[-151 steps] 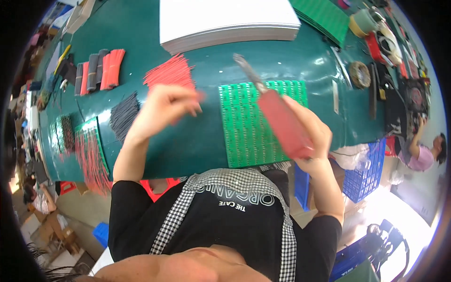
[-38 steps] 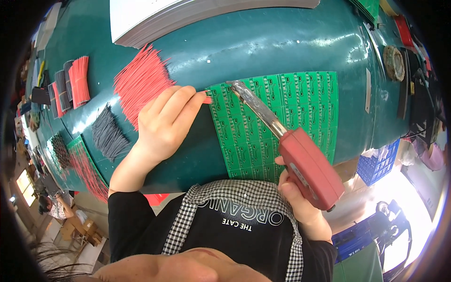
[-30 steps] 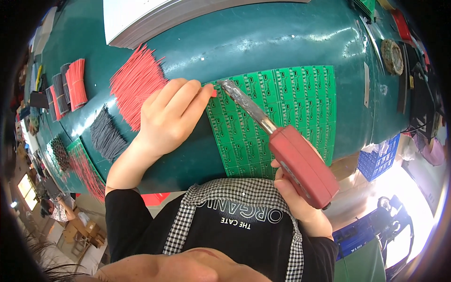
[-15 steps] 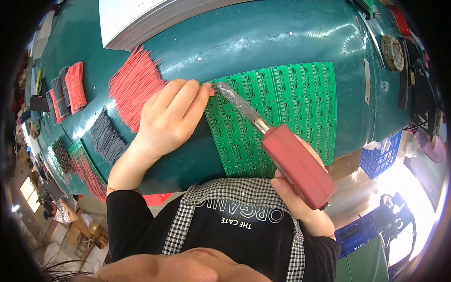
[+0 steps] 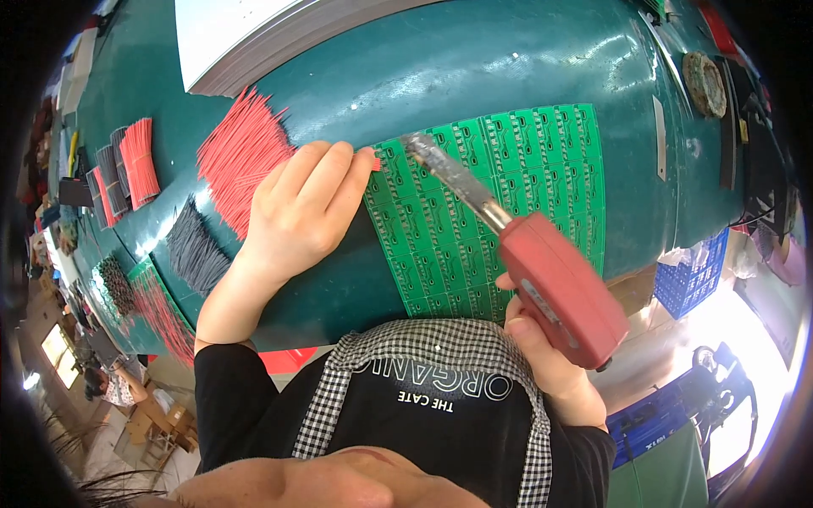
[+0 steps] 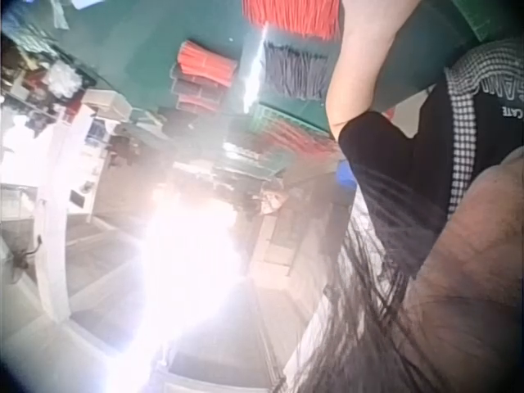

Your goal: Soldering bundles of red and black wires onto a green printed circuit board array.

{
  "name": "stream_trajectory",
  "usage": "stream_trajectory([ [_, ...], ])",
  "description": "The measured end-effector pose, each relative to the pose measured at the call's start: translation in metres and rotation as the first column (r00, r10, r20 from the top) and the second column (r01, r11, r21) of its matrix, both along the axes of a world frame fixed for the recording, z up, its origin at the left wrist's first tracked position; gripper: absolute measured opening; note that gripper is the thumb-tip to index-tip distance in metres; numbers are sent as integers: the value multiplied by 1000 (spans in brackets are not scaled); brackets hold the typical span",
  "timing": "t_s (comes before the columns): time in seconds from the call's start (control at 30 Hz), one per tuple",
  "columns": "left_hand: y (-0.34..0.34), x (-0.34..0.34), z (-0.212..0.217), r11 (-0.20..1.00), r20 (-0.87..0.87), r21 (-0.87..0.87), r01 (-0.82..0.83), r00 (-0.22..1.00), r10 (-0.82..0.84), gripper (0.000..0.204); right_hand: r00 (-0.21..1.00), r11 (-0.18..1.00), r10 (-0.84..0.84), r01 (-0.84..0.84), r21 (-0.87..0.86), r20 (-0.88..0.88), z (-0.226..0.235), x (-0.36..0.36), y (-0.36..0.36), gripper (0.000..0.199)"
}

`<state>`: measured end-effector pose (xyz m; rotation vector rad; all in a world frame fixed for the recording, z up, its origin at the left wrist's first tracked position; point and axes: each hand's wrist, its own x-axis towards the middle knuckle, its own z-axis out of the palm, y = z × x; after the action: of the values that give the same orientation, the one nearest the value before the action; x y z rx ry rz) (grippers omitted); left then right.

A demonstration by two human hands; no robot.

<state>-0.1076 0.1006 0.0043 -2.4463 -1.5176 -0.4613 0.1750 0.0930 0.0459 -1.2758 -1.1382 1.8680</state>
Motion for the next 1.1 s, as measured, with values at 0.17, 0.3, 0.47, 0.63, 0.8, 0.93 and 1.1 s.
stream_trajectory([
  [0.17,0,-2,-2,1000,13,10,11,1000,-11,24,993,995,92,-89,-49,76,2,-4,3,78],
  [0.3,4,-1,-5,993,16,112,40,999,-42,8,990,995,101,-98,-36,93,-1,-3,0,80],
  [0.47,3,0,-3,993,14,105,44,999,-45,7,964,971,215,-229,75,157,-5,4,0,82],
  [0.63,-2,-1,2,1000,20,-2,13,1000,-13,25,999,1000,21,-21,15,29,3,-9,-1,74],
  [0.8,-1,0,0,1000,36,10,22,999,-22,26,997,996,50,-54,71,58,1,2,-1,66],
  [0.93,2,0,3,998,109,-66,25,994,-18,28,994,986,42,-58,156,102,-1,2,1,64],
  [1.1,12,5,7,991,188,-128,39,982,-14,28,990,985,-4,-20,169,142,0,0,0,64],
])
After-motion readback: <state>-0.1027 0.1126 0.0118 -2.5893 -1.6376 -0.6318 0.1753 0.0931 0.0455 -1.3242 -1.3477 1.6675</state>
